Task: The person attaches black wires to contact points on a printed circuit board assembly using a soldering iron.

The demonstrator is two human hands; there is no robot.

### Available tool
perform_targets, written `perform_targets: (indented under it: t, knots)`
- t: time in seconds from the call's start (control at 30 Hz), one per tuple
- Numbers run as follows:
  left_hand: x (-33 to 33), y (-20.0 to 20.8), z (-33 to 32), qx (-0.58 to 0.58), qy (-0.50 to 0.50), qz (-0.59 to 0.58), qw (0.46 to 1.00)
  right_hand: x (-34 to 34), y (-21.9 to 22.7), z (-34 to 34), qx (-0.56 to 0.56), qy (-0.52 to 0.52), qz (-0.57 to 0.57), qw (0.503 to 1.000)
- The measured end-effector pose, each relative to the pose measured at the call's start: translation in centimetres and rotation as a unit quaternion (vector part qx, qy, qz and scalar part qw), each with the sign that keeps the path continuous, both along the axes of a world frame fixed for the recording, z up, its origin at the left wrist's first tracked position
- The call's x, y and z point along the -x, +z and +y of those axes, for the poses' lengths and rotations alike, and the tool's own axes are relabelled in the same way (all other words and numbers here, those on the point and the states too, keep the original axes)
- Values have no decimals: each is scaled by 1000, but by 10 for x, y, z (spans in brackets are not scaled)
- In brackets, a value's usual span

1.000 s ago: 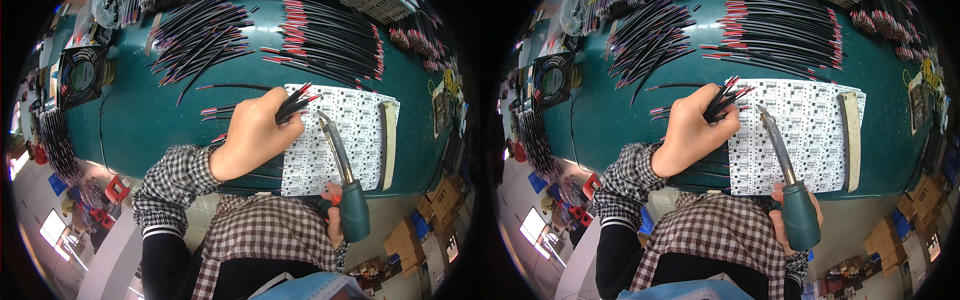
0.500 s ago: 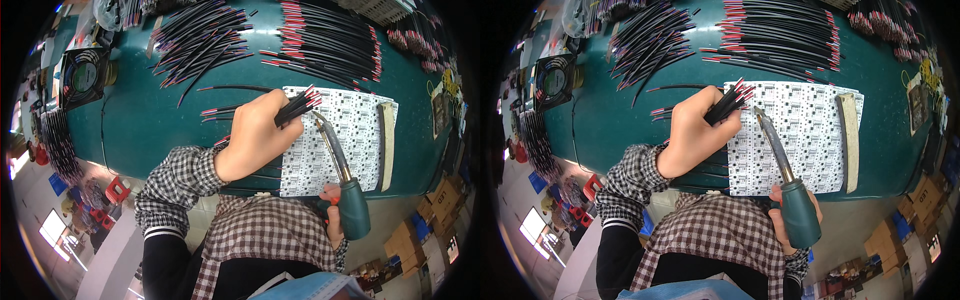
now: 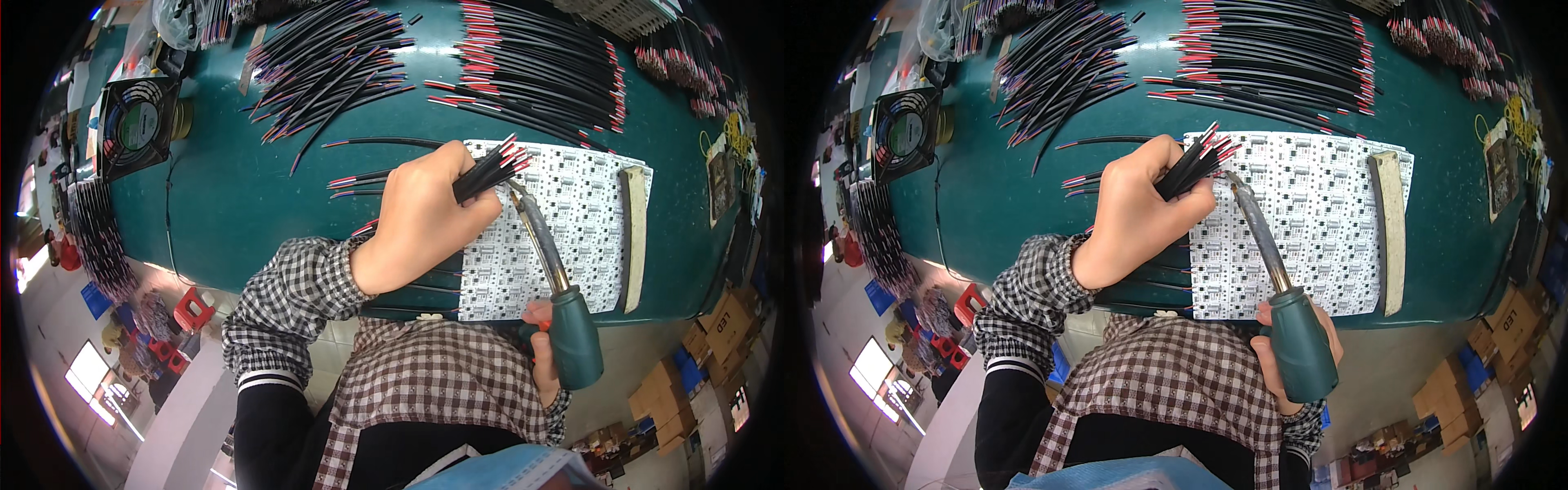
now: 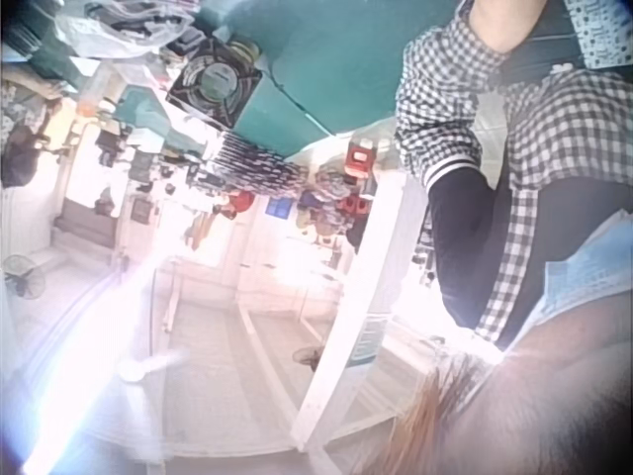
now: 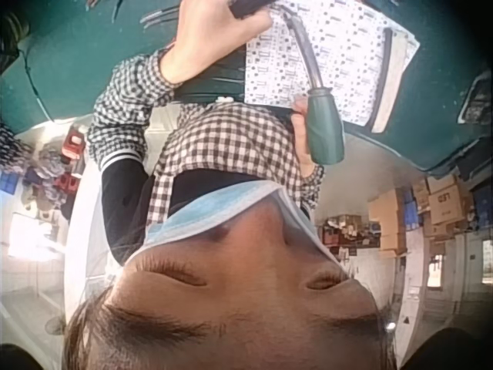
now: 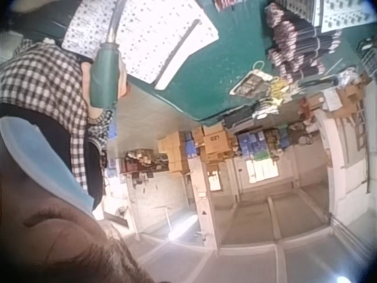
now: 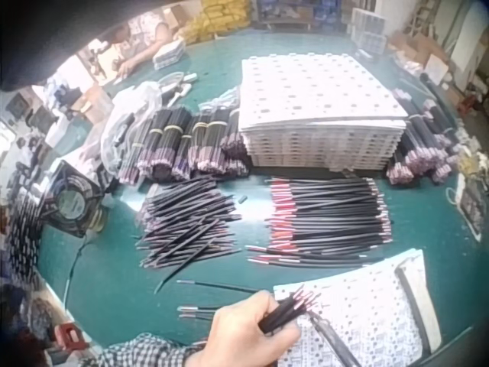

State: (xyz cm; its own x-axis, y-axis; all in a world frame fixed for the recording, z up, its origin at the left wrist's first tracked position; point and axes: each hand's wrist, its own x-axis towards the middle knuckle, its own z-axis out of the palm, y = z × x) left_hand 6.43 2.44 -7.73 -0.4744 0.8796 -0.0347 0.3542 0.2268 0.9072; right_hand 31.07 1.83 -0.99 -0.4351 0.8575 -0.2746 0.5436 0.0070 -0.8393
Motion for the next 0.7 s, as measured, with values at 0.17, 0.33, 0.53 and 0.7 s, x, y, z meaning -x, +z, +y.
perform_targets:
  t: [0.17,0.33,0.53,0.7]
  knots:
    - [1,2,1,9,-2,-1,1000,1,0,1,4,4,-10,1000]
    - [2,3,3,9,-4,-7,1000,2,3,2,7,-3,-21,1000]
    - [3,1,2,18,-9,-4,1000,-5,1,6,-76,111,-76,988]
    - [3,2,2,29,-10,-4,1000,-3,2,4,-52,63,-42,996]
